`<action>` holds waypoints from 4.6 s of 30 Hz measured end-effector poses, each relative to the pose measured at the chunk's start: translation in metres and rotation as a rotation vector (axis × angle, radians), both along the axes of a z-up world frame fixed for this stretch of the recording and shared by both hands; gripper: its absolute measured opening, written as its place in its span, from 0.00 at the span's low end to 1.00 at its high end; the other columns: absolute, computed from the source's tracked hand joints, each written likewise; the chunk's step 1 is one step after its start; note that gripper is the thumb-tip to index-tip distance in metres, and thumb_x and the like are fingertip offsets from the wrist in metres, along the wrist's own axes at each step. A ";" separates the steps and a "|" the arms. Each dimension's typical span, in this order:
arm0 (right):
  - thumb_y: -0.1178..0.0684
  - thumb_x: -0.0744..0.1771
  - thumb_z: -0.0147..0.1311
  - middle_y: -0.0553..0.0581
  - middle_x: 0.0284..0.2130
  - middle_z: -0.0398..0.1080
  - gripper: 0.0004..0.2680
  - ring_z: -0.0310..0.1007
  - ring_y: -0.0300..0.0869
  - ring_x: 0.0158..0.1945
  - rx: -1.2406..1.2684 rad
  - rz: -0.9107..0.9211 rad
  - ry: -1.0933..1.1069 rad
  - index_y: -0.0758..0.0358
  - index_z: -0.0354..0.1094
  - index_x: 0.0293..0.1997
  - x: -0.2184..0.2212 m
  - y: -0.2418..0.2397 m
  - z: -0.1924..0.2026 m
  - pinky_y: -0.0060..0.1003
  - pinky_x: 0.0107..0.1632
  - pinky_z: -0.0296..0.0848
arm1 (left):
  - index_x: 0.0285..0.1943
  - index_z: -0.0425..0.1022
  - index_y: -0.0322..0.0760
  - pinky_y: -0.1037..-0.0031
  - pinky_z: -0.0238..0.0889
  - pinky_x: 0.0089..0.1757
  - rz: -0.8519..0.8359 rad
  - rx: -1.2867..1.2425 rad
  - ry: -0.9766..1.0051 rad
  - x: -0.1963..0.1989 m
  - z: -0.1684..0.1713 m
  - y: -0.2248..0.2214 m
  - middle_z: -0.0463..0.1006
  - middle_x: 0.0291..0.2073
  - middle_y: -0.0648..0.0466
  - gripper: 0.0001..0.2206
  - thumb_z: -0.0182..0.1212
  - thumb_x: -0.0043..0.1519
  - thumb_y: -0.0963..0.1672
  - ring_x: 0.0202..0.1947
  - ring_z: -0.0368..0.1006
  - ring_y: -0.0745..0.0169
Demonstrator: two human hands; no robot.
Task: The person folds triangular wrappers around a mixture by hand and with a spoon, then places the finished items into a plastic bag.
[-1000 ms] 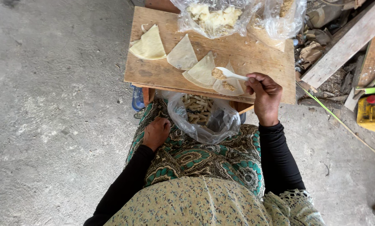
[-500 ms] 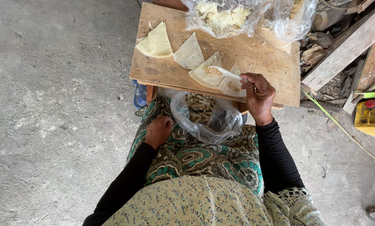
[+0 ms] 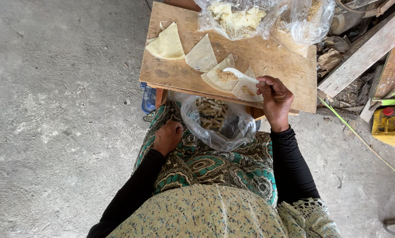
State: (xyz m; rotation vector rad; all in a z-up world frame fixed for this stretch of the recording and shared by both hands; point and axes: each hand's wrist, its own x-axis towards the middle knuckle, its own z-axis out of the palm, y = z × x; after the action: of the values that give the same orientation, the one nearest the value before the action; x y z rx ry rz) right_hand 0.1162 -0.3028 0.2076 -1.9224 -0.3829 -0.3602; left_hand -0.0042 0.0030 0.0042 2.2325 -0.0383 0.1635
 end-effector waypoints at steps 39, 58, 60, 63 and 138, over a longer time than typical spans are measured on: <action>0.66 0.72 0.57 0.59 0.36 0.75 0.07 0.69 0.37 0.27 -0.374 -0.555 -0.682 0.68 0.80 0.55 0.150 -0.123 0.027 0.28 0.23 0.69 | 0.39 0.76 0.33 0.59 0.70 0.34 -0.028 -0.090 -0.080 0.007 -0.012 0.001 0.78 0.35 0.45 0.04 0.62 0.63 0.42 0.31 0.76 0.45; 0.52 0.66 0.65 0.57 0.50 0.70 0.05 0.62 0.53 0.55 -0.789 -0.405 -0.289 0.60 0.76 0.39 -0.037 -0.032 -0.032 0.50 0.54 0.58 | 0.32 0.72 0.32 0.63 0.67 0.34 0.053 0.246 -0.443 0.085 0.185 -0.127 0.70 0.31 0.47 0.08 0.66 0.60 0.42 0.30 0.71 0.52; 0.53 0.65 0.65 0.56 0.49 0.71 0.05 0.63 0.52 0.55 -0.715 -0.396 -0.225 0.61 0.75 0.38 -0.033 -0.025 -0.025 0.50 0.55 0.57 | 0.32 0.72 0.32 0.62 0.67 0.35 0.072 0.230 -0.454 0.087 0.182 -0.132 0.70 0.31 0.47 0.08 0.65 0.60 0.41 0.31 0.72 0.51; 0.55 0.65 0.64 0.54 0.48 0.73 0.04 0.64 0.50 0.54 -0.586 -0.372 -0.160 0.61 0.74 0.37 -0.026 -0.021 -0.023 0.49 0.56 0.57 | 0.33 0.72 0.33 0.62 0.68 0.35 0.094 0.227 -0.469 0.092 0.175 -0.135 0.70 0.32 0.47 0.07 0.65 0.60 0.41 0.32 0.72 0.50; 0.60 0.68 0.60 0.60 0.32 0.76 0.02 0.74 0.45 0.36 -0.564 0.027 -0.191 0.65 0.74 0.38 0.040 -0.025 -0.032 0.41 0.48 0.72 | 0.40 0.75 0.25 0.68 0.72 0.35 -0.318 0.368 -0.287 0.164 0.156 -0.149 0.77 0.34 0.43 0.04 0.56 0.61 0.35 0.29 0.73 0.59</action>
State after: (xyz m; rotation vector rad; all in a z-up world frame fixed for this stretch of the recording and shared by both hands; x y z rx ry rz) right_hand 0.1561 -0.3282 0.1753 -2.4351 -0.6919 -0.4532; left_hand 0.1601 -0.1462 0.1601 2.5120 -0.6202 0.3214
